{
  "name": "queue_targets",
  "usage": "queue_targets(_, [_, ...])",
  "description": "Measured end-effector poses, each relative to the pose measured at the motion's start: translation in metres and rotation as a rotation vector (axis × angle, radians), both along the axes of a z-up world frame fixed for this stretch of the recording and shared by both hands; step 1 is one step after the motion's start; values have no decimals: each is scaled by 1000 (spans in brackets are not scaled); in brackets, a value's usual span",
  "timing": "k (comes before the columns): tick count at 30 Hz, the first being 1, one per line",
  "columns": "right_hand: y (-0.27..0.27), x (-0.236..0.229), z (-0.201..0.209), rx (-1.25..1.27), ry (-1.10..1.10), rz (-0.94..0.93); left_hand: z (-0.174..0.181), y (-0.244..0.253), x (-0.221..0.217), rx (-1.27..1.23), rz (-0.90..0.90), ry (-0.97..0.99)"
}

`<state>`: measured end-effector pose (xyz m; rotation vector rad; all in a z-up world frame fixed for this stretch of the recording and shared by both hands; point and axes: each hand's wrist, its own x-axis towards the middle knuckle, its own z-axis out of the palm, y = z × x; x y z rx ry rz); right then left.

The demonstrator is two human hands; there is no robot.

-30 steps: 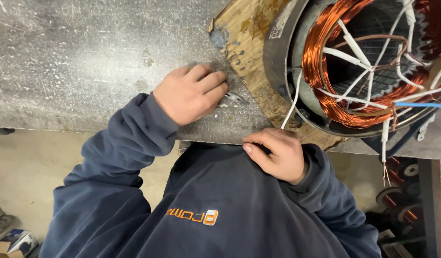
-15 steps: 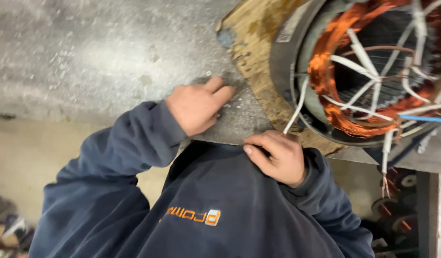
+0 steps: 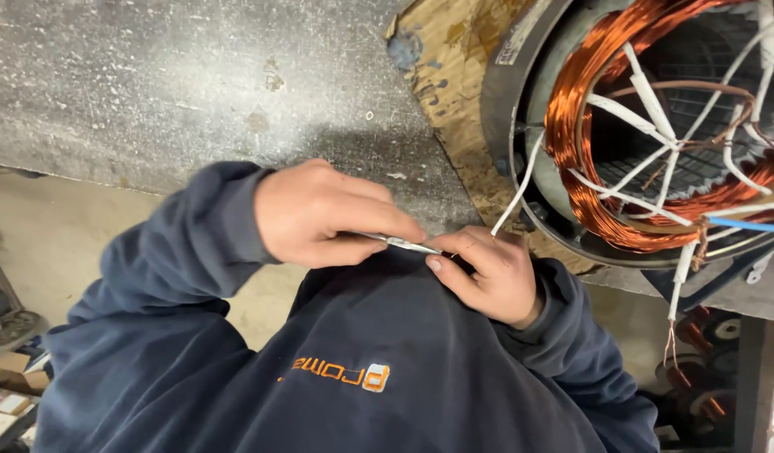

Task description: The person strips white insulation from the lead wires of a copper-wound motor stator using a utility knife, then twists the exposed copper strands together by hand and uses pliers to help connect the leads. They work through several wires one at a time on the workbench.

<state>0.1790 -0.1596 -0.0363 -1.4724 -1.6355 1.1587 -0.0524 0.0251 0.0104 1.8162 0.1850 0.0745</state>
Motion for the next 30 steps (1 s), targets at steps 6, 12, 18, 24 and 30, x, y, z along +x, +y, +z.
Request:
queue_targets(6, [1, -1, 1, 6, 19, -10, 11, 26, 2, 121, -150, -101])
queue_targets(12, [0, -4, -1, -8, -7, -29, 10, 27, 2, 282, -81, -134])
queue_targets(18, [5, -4, 2, 32, -12, 2, 16, 28, 7, 293, -100, -118])
queue_targets(24, [3, -5, 1, 30, -38, -7, 18, 27, 10, 283, -94, -143])
queue_targets(30, [4, -5, 3, 34, -49, -5, 17, 28, 12, 282, -93, -154])
